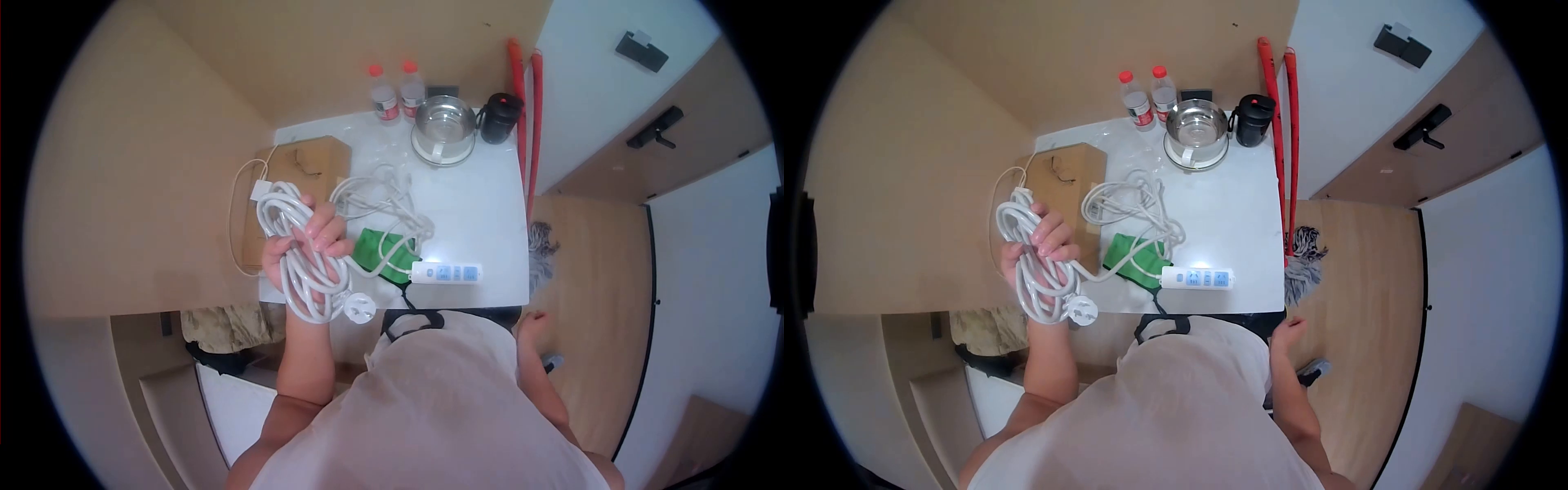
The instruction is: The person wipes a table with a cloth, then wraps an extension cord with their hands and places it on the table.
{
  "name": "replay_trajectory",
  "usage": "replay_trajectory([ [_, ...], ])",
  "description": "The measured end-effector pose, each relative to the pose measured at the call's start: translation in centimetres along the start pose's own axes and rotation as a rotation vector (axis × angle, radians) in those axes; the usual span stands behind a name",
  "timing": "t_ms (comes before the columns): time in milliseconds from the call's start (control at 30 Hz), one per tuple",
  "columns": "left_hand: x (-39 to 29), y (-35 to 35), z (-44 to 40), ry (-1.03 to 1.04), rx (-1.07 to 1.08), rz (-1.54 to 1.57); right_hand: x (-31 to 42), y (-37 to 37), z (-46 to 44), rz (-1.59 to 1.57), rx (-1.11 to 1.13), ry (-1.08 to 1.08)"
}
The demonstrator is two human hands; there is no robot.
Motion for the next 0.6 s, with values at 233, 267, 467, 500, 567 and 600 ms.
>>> replay_trajectory([
  [233,1.5,-0.5,0.3,-0.073,-0.098,0.031,36.3,-7.6,7.0,-0.552,0.565,-0.619],
  [267,2.3,-0.7,0.5,-0.094,-0.108,0.017,40.6,-8.2,9.3,-0.566,0.642,-0.798],
  [467,3.7,-6.0,1.3,-0.189,-0.321,-0.381,46.7,-1.9,20.2,-0.317,0.983,-1.39],
  [500,3.0,-8.2,1.5,-0.178,-0.413,-0.48,46.2,-0.6,20.3,-0.255,0.968,-1.388],
  [567,1.0,-13.7,2.2,-0.126,-0.506,-0.64,44.9,1.7,20.2,-0.129,0.945,-1.38],
  [600,-0.7,-17.0,2.7,-0.043,-0.62,-0.81,44.3,2.8,19.7,-0.085,0.918,-1.373],
])
Point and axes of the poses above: each hand's wrist, its own z-axis away from the middle knuckle, its own y-axis out of the palm, x = y × z, the point moved 10 cm from there along -z, towards the middle knuckle, and after that the axes turned 4 degrees about -x, right-handed, at the moved point
